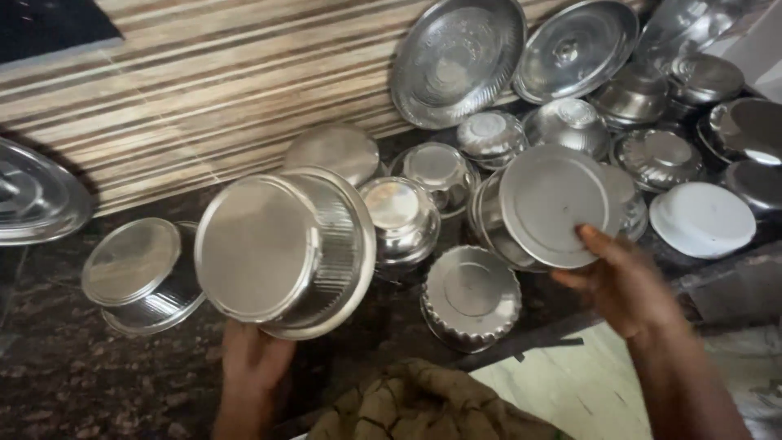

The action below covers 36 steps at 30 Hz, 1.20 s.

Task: The person stacks various stainless steel bowls, plates, and containers on a kitchen countertop. They handle the items one at a time, arranging them into neat piles. The person also handles a white ceramic bowl and places it among the metal items.

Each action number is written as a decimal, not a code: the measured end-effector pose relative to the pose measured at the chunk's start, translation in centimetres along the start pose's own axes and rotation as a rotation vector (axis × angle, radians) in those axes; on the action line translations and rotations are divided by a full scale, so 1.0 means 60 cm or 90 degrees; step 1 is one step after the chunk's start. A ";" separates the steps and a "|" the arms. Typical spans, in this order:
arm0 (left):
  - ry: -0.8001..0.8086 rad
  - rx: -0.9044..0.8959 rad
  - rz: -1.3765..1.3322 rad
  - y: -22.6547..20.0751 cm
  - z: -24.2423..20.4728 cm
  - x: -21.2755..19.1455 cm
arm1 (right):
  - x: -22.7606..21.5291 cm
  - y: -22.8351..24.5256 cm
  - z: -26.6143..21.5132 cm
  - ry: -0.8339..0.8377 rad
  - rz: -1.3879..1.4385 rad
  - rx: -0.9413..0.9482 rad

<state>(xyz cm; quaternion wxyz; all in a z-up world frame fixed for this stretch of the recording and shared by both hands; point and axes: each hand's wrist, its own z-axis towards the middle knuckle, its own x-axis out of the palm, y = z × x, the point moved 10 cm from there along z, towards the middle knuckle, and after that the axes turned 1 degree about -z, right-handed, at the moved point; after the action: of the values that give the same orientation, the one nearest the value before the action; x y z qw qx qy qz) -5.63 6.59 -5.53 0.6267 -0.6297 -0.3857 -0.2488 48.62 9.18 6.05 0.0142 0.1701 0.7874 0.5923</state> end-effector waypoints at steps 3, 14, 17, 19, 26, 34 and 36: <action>-0.045 -0.049 -0.156 0.020 -0.020 0.030 | -0.067 0.018 0.009 0.009 -0.030 -0.012; 0.121 0.252 0.665 -0.020 -0.098 0.264 | -0.233 -0.092 0.108 0.120 -0.137 0.040; 0.117 0.228 0.670 -0.008 -0.097 0.278 | -0.181 -0.117 0.110 0.164 -0.072 0.085; 0.116 0.219 0.657 -0.004 -0.095 0.287 | -0.154 -0.129 0.118 0.170 -0.028 0.110; 0.130 0.305 0.744 0.009 -0.092 0.235 | -0.047 -0.101 0.135 0.201 0.018 0.130; 0.004 0.098 -0.046 0.034 -0.038 0.070 | -0.194 -0.115 0.190 0.153 -0.029 0.157; -0.086 0.051 -0.037 0.044 -0.044 0.047 | -0.236 -0.093 0.188 0.073 -0.093 0.176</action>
<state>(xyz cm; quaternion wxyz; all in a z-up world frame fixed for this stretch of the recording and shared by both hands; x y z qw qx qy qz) -1.44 4.74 -4.61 0.6164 -0.6081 -0.4548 -0.2084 63.09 14.27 -5.09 -0.0114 0.0782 0.8713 0.4844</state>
